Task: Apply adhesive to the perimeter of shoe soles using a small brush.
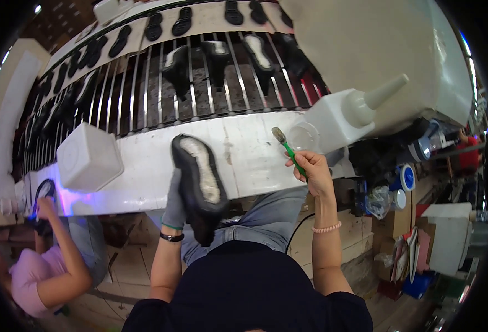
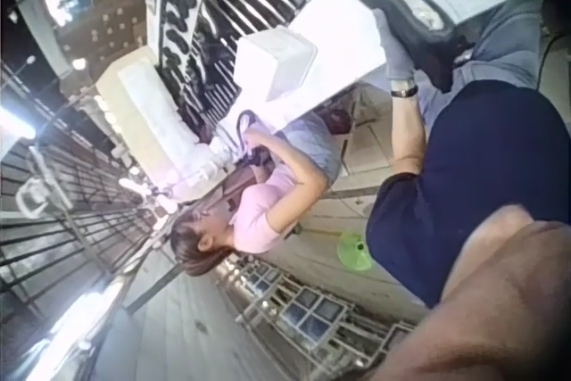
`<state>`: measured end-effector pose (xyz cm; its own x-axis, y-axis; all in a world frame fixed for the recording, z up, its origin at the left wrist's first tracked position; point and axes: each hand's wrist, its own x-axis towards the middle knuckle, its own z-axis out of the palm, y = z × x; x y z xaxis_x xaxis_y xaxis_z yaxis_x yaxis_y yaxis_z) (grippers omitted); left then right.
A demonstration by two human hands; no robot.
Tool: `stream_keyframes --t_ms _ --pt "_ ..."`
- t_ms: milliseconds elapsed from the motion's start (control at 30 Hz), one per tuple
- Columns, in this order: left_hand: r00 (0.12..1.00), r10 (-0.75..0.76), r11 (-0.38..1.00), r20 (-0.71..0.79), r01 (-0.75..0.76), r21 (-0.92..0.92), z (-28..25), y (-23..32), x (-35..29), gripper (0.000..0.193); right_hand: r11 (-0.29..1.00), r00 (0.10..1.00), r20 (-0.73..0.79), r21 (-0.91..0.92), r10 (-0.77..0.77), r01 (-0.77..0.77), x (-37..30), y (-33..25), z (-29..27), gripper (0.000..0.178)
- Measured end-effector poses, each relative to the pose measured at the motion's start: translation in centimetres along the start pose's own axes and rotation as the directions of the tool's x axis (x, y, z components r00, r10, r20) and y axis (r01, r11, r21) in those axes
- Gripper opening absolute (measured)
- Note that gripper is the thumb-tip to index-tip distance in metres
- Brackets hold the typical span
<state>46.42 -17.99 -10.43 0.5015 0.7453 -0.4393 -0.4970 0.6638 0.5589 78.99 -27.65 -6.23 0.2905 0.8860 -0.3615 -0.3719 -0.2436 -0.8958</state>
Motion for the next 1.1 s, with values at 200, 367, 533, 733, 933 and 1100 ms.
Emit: stream_keyframes --t_ms 200,367,533,733,933,1100 --pt "0.984 -0.006 0.994 0.178 -0.013 0.106 3.5 0.6 -0.6 0.049 0.850 0.885 0.333 -0.305 -0.326 0.428 -2.1 -4.8 7.2 0.013" --pt "0.968 0.064 0.942 0.242 -0.138 0.304 6.0 2.3 -1.5 0.065 0.631 0.780 0.469 -0.469 -0.415 0.618 -3.8 -6.0 8.6 0.020" --pt "0.952 0.057 0.894 0.301 -0.184 0.410 6.8 2.7 -1.7 0.075 0.535 0.765 0.415 -0.549 -0.492 0.642 -3.2 -6.5 9.6 0.014" --pt "0.926 0.053 0.761 0.374 -0.280 0.586 7.6 2.7 -1.7 0.081 0.456 0.696 0.438 -0.536 -0.569 0.710 -1.4 -7.8 10.3 0.012" --pt "0.916 0.106 0.464 0.386 -0.389 0.796 8.7 3.1 -2.0 0.086 0.498 0.747 0.349 -0.577 -0.567 0.647 0.4 -8.7 10.6 0.008" --pt "0.916 0.112 0.324 0.384 -0.400 0.858 9.1 3.5 -1.9 0.085 0.511 0.749 0.293 -0.582 -0.594 0.633 2.2 -10.0 10.9 0.009"
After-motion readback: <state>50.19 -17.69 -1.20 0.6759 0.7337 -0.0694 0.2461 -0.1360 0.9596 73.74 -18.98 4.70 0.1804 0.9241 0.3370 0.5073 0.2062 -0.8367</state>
